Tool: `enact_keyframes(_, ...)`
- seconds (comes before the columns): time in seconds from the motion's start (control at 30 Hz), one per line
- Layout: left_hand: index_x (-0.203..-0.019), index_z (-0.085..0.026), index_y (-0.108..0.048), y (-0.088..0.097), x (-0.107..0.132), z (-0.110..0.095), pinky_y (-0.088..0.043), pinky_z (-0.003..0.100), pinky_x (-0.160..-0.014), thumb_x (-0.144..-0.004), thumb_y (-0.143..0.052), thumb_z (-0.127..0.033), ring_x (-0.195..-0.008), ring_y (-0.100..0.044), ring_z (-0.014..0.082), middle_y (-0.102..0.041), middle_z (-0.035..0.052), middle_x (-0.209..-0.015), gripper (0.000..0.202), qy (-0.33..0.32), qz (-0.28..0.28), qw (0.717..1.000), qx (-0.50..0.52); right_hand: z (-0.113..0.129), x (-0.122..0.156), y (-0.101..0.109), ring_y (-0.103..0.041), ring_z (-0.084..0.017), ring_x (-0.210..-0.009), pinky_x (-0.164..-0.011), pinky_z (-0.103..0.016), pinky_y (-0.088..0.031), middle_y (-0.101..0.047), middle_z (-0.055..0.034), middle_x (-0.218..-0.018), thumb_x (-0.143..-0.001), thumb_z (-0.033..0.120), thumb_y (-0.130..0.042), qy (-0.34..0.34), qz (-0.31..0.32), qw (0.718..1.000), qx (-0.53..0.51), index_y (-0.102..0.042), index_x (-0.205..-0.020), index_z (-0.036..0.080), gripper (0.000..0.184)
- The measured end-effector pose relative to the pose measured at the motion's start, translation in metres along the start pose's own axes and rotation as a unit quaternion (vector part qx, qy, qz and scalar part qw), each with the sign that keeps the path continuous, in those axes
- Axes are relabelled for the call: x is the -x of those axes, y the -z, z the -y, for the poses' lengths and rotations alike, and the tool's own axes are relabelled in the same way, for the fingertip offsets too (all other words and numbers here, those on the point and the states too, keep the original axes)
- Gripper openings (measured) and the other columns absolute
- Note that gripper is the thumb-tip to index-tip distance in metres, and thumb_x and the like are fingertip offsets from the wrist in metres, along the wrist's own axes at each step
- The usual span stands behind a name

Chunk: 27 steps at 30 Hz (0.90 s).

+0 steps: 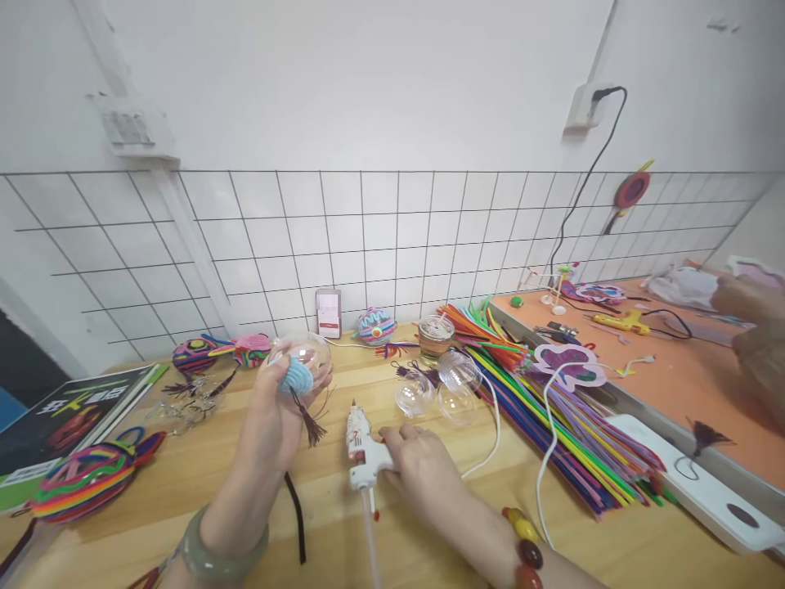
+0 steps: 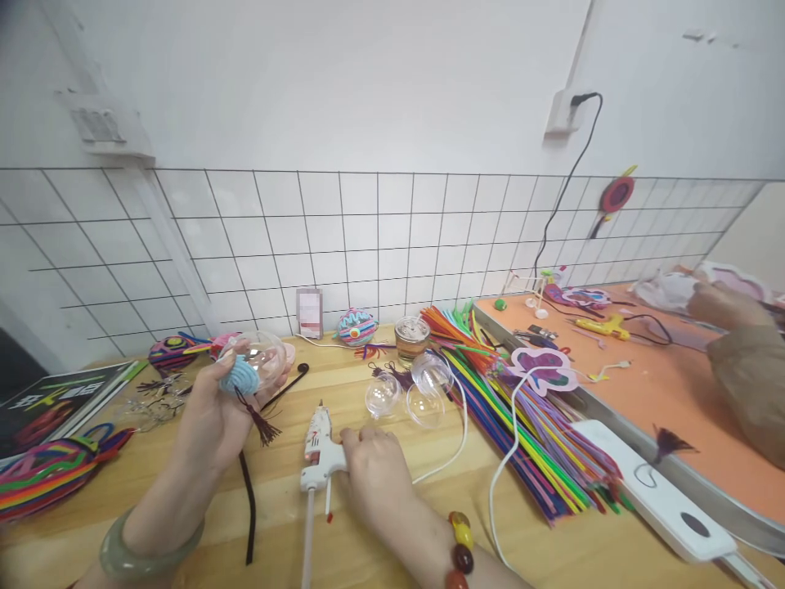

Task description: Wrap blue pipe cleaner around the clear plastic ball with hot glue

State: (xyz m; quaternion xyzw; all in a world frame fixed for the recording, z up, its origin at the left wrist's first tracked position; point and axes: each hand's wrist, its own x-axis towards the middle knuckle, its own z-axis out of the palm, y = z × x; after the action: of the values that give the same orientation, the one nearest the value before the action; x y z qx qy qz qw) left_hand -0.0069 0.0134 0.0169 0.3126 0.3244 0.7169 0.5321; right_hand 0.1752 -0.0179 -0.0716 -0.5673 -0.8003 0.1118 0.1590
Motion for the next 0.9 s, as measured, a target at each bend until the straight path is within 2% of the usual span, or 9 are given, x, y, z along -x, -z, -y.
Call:
enact_keyframes(0.13, -0.103, -0.022, -0.054, 0.0, -0.001, 0.0, -0.057, 0.037, -0.07, -0.073, -0.066, -0.033, -0.084, -0.069, 0.0241, -0.067, 0.0036, -0.093, 0.034, -0.002, -0.02, 1.0, 0.009, -0.012, -0.005, 0.015, -0.065, -0.025, -0.092, -0.077, -0.033, -0.047, -0.07, -0.0098, -0.101, -0.085, 0.02, -0.051, 0.025, -0.06, 0.992, -0.104, -0.061, -0.113, 0.018, 0.03)
enact_keyframes(0.23, -0.106, -0.021, -0.053, 0.0, -0.001, 0.002, -0.057, 0.039, -0.072, -0.072, -0.067, -0.035, -0.081, -0.07, 0.024, -0.067, 0.0039, -0.095, 0.039, 0.0, -0.015, 1.0, 0.007, -0.016, -0.005, 0.022, -0.063, -0.023, -0.096, -0.081, -0.032, -0.049, -0.068, -0.0093, -0.105, -0.093, 0.033, -0.042, 0.033, -0.108, 0.977, -0.179, -0.058, -0.116, 0.018, 0.031)
enact_keyframes(0.33, -0.109, -0.022, -0.052, 0.001, 0.002, 0.004, -0.056, 0.038, -0.073, -0.073, -0.068, -0.036, -0.082, -0.069, 0.0228, -0.067, 0.0052, -0.1, 0.042, 0.01, 0.011, 1.0, -0.008, -0.013, 0.0, 0.026, -0.063, -0.024, -0.087, -0.075, -0.034, -0.051, -0.068, -0.0086, -0.092, -0.092, 0.049, -0.044, 0.015, -0.141, 0.932, -0.332, -0.061, -0.11, 0.018, 0.04)
enact_keyframes(0.4, -0.11, -0.022, -0.052, 0.001, 0.004, 0.006, -0.056, 0.036, -0.074, -0.075, -0.067, -0.036, -0.085, -0.069, 0.0221, -0.066, 0.0057, -0.103, 0.041, 0.016, 0.034, 0.999, -0.024, -0.011, 0.007, 0.029, -0.061, -0.021, -0.073, -0.067, -0.033, -0.05, -0.067, -0.0064, -0.083, -0.088, 0.054, -0.05, 0.007, -0.131, 0.895, -0.427, -0.063, -0.109, 0.019, 0.043)
enact_keyframes(0.47, -0.11, -0.023, -0.052, 0.002, 0.005, 0.008, -0.056, 0.036, -0.073, -0.075, -0.067, -0.037, -0.086, -0.069, 0.0216, -0.066, 0.0052, -0.105, 0.041, 0.021, 0.052, 0.998, -0.035, -0.008, 0.013, 0.033, -0.055, -0.018, -0.063, -0.06, -0.031, -0.047, -0.064, -0.0041, -0.076, -0.086, 0.057, -0.052, 0.018, -0.115, 0.879, -0.463, -0.064, -0.107, 0.02, 0.045)
enact_keyframes(0.67, -0.113, -0.023, -0.05, 0.003, 0.005, 0.011, -0.057, 0.036, -0.072, -0.075, -0.068, -0.037, -0.084, -0.069, 0.0206, -0.064, 0.0043, -0.106, 0.044, 0.035, 0.071, 0.996, -0.047, -0.008, 0.023, 0.04, -0.044, -0.015, -0.057, -0.057, -0.029, -0.039, -0.054, -0.0013, -0.064, -0.09, 0.06, -0.044, 0.057, -0.059, 0.879, -0.47, -0.068, -0.086, 0.02, 0.047)
enact_keyframes(0.8, -0.113, -0.022, -0.05, 0.003, 0.004, 0.012, -0.056, 0.034, -0.072, -0.076, -0.068, -0.036, -0.081, -0.067, 0.0184, -0.065, 0.0037, -0.101, 0.044, 0.031, 0.073, 0.996, -0.047, -0.007, 0.022, 0.039, -0.042, -0.015, -0.059, -0.057, -0.029, -0.035, -0.052, -0.0027, -0.067, -0.091, 0.06, -0.042, 0.057, -0.051, 0.896, -0.438, -0.061, -0.065, 0.019, 0.052)
enact_keyframes(0.9, -0.113, -0.022, -0.051, 0.003, 0.005, 0.012, -0.054, 0.033, -0.073, -0.075, -0.07, -0.036, -0.085, -0.066, 0.0189, -0.065, 0.0033, -0.1, 0.045, 0.032, 0.067, 0.996, -0.046, -0.004, 0.021, 0.039, -0.04, -0.014, -0.058, -0.055, -0.028, -0.033, -0.053, -0.0031, -0.067, -0.09, 0.061, -0.041, 0.055, -0.05, 0.905, -0.418, -0.057, -0.061, 0.019, 0.054)
